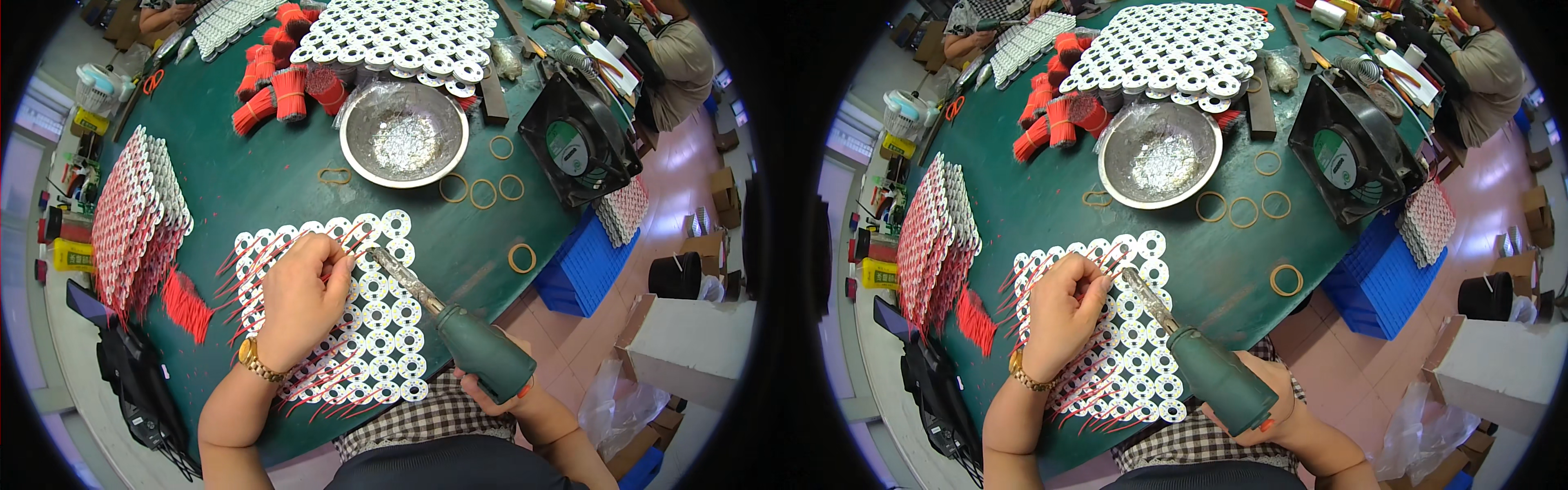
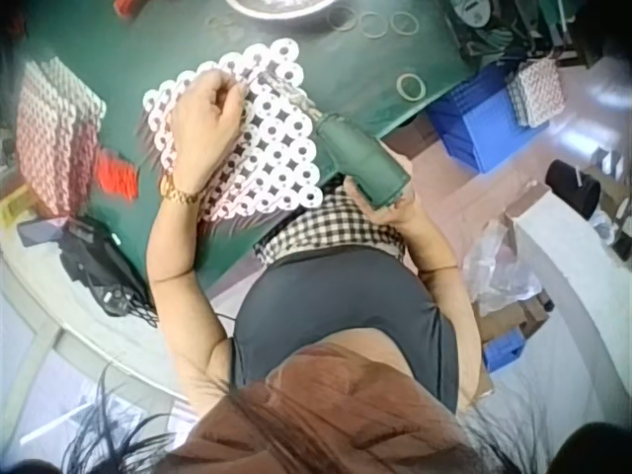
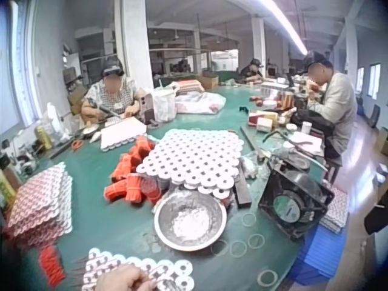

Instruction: The person solders wires onto an array of LED circuit boards using a soldering iron, stacks the completed board onto a pile, and lays down a new board on the table.

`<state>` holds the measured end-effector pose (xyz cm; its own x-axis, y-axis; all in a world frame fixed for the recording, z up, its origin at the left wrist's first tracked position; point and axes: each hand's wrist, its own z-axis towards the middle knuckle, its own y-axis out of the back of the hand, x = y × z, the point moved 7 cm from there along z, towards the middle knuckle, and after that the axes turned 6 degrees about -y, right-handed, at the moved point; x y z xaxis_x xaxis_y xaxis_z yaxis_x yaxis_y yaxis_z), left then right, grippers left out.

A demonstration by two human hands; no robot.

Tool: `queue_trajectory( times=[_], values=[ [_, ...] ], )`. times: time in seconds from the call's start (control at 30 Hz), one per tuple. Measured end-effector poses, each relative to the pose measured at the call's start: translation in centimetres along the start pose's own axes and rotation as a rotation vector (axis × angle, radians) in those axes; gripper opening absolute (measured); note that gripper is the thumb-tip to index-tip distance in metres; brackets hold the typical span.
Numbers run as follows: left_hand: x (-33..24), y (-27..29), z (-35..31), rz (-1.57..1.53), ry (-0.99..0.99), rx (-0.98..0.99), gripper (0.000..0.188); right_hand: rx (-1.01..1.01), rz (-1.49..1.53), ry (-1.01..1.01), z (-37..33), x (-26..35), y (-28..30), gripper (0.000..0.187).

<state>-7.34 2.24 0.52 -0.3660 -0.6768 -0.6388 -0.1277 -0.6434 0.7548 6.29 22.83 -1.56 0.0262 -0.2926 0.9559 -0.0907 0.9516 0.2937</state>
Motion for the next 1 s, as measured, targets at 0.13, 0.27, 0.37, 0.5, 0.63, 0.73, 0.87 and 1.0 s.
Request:
queue_trajectory(
  times=[0.13,0.27,0.37,0.5,0.63,0.73,0.87,1.0],
  values=[
    [0.0,0.0,0.0,-0.008,0.0,0.002,0.014,0.017,-0.204,0.233,0.7,2.1,0.1,0.029],
    [0.1,0.1,0.0,0.002,-0.005,0.001,0.015,0.004,-0.27,0.274,0.7,2.4,-0.1,0.023],
    [0.0,0.1,0.1,0.009,0.007,0.008,0.015,-0.051,-0.22,0.278,-0.3,1.0,-0.2,0.037],
    [-0.1,0.2,0.1,0.01,0.002,0.017,0.015,-0.068,-0.118,0.255,-1.7,-0.6,0.1,0.042],
    [0.0,0.5,0.1,-0.018,-0.062,-0.002,0.013,-0.05,-0.191,0.217,-1.8,-1.0,0.0,0.044],
    [-0.6,2.2,0.1,0.026,-0.093,-0.189,0.011,-0.046,-0.187,0.232,-1.8,-1.0,0.2,0.044],
    [-1.7,1.7,-0.2,-0.072,-0.103,-0.151,0.008,-0.044,-0.18,0.178,-2.4,-1.7,0.2,0.041],
    [-1.3,-0.6,-0.1,-0.035,-0.051,0.067,0.012,-0.019,0.015,0.036,-2.5,-2.5,0.4,0.041]
  ],
)
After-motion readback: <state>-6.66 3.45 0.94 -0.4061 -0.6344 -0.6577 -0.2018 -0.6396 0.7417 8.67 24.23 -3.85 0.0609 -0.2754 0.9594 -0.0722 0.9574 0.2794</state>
